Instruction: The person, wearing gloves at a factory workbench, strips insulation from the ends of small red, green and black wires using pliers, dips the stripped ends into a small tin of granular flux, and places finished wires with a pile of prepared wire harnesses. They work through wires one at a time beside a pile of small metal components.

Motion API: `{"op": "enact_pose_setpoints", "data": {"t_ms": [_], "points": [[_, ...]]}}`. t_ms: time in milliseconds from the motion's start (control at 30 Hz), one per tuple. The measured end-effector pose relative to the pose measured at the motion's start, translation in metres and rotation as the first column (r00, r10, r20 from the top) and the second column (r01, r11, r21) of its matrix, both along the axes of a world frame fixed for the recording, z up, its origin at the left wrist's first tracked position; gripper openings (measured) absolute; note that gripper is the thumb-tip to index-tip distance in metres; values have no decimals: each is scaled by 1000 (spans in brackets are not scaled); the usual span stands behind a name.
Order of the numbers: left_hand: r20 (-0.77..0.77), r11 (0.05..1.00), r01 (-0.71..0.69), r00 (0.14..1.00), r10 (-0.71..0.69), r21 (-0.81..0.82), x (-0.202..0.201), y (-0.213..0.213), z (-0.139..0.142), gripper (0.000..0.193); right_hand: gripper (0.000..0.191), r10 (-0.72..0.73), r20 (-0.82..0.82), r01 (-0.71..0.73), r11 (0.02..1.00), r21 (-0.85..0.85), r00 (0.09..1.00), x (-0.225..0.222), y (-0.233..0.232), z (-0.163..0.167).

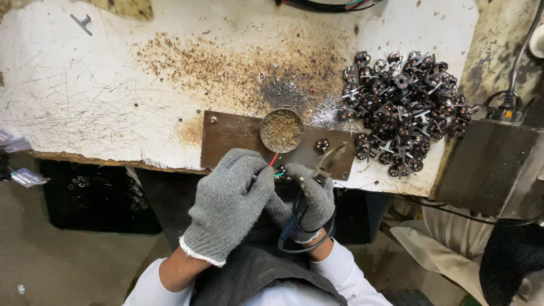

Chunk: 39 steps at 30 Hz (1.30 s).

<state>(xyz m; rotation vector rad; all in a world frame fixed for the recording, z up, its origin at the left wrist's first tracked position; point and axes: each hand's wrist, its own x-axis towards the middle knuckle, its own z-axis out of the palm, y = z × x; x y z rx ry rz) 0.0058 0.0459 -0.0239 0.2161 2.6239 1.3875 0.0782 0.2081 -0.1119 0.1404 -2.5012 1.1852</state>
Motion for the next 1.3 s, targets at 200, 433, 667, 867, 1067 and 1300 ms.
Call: {"op": "enact_pose_setpoints", "data": {"t_ms": [200, 433, 667, 867, 1067, 1300], "points": [[-8, 999, -14, 1000, 15, 47, 7, 6, -8, 12, 47, -255, 111, 277, 923, -269, 960, 3, -15, -25], [441, 922, -173, 897, 3, 346, 6, 4, -16, 10, 29, 13, -15, -11, 995, 96, 1000, -2, 2, -2], [-102, 996, 70, 993, -64, 61, 12, 2, -30, 16, 21, -156, 42, 159, 985, -68, 987, -14, -15, 18], [-5, 991, 60, 998, -60, 118, 11, -2, -33, 17, 18, -155, 71, 156, 988, -14, 985, -13, -12, 21], [6, 993, 37, 999, -38, 111, 10, -2, -34, 18, 24, -246, 148, 261, 961, -92, 958, -16, -14, 29], [-15, 994, 54, 998, -53, 100, 7, -3, -36, 19, 23, -76, 281, 160, 943, -291, 957, 0, 31, 19]]}}
